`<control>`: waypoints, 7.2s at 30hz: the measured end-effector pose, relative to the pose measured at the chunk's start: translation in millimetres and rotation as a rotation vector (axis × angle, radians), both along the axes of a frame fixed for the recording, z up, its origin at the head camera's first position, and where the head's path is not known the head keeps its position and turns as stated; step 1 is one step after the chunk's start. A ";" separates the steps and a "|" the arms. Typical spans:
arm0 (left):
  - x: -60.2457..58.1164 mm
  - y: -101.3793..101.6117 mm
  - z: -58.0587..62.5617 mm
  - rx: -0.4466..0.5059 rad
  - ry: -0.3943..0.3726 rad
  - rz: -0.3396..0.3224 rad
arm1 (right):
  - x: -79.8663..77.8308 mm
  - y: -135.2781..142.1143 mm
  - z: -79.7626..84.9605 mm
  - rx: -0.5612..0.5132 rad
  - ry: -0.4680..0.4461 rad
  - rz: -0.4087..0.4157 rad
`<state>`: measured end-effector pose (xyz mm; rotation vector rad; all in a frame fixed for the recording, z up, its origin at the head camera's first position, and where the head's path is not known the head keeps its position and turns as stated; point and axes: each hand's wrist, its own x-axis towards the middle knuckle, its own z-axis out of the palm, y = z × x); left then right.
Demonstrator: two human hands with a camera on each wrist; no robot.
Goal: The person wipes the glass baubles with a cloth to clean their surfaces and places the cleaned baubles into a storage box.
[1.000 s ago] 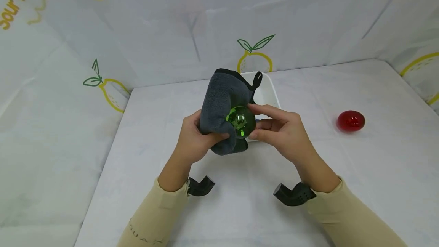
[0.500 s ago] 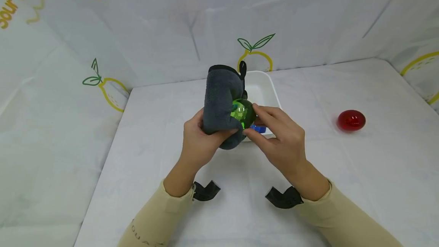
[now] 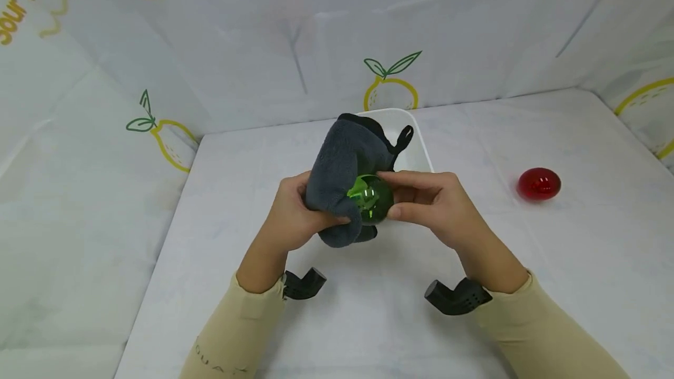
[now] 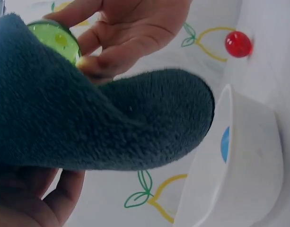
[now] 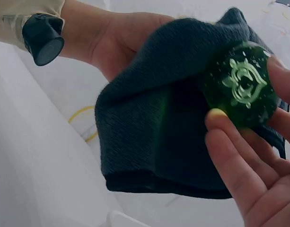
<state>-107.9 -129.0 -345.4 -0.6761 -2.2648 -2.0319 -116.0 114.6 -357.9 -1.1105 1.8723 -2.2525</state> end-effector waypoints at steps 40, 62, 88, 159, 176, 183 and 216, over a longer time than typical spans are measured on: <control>-3.9 3.2 -2.3 -0.188 0.297 -0.049 | -1.1 -3.6 -0.8 -0.110 -0.600 0.158; 1.7 16.7 -8.4 -0.164 0.206 0.283 | 9.4 -19.3 1.3 -0.299 -0.539 -0.072; -0.9 6.8 -4.3 -0.185 0.146 0.186 | 13.5 -14.4 8.7 0.173 -0.206 -0.283; -0.4 2.8 2.7 -0.025 0.128 0.202 | 14.2 -20.9 7.7 -0.036 -0.432 -0.178; 7.1 10.3 5.3 -0.102 0.100 0.233 | 12.7 -20.7 3.8 -0.152 -0.476 -0.109; 8.3 22.5 -2.1 -0.109 0.161 0.277 | 13.6 -23.4 5.8 -0.201 -0.445 -0.235; 8.1 22.8 1.5 -0.052 0.009 0.264 | 20.8 -24.8 10.6 -0.029 -0.166 -0.426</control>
